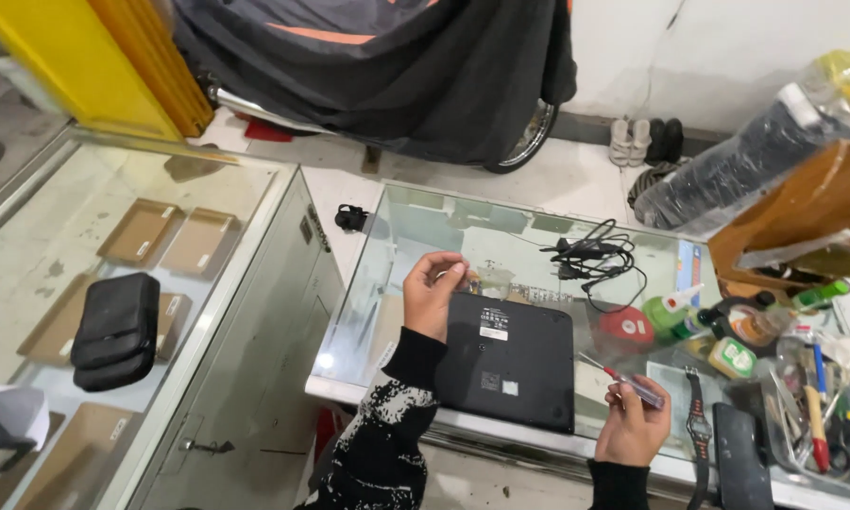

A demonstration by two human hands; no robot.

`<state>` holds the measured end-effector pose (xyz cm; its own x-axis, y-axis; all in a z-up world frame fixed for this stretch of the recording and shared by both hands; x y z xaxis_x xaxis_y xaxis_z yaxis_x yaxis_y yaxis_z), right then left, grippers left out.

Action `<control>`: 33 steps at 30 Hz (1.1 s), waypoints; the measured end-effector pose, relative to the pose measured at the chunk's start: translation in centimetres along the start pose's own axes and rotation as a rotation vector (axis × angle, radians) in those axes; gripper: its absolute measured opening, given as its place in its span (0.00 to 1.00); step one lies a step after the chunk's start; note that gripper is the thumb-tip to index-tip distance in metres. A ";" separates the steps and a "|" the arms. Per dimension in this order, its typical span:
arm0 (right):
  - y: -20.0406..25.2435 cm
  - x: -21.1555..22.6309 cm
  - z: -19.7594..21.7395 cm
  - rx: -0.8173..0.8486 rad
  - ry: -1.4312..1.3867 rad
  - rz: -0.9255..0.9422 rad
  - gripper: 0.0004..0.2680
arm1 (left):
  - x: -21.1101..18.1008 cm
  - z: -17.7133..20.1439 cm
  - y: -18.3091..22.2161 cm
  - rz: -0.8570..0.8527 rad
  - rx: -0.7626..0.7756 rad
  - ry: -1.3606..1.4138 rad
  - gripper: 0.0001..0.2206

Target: Screwing the back casing of a laptop using a manual screwdriver.

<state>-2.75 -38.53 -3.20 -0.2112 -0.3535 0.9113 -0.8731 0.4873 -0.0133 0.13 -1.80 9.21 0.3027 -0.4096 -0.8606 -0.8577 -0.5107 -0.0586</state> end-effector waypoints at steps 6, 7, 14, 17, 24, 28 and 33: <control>3.6 6.4 -8.3 0.200 -0.184 -0.018 0.09 | -3.3 -1.7 1.6 -0.087 0.119 0.090 0.04; 3.7 7.0 -9.3 0.220 -0.177 -0.013 0.09 | -3.8 -1.7 1.8 -0.098 0.106 0.104 0.04; 5.8 11.3 -16.2 0.340 -0.239 0.027 0.09 | -4.2 -3.1 2.7 -0.090 0.259 0.299 0.03; 6.4 12.1 -17.9 0.341 -0.200 0.074 0.09 | -4.5 -3.4 3.0 -0.067 0.302 0.317 0.03; 7.8 12.9 -20.1 0.375 -0.185 0.198 0.09 | -4.7 -3.7 3.4 -0.093 0.450 0.360 0.04; 7.7 13.0 -19.9 0.395 -0.156 0.213 0.09 | -5.3 -3.7 3.7 -0.094 0.482 0.375 0.05; 7.1 13.5 -19.3 0.384 -0.013 0.277 0.08 | -6.9 -3.6 4.2 -0.166 0.540 0.228 0.09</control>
<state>-3.29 -24.46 16.99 -0.4623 -0.2632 0.8468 -0.8820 0.2346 -0.4086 -4.03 -3.81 16.70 0.4806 -0.5394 -0.6914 -0.8630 -0.1509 -0.4821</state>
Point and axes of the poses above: each hand's wrist, its own y-axis away from the middle knuckle, its own z-axis out of the back of the hand, x = y × z, the point moved 6 cm from there along -y, towards the middle knuckle
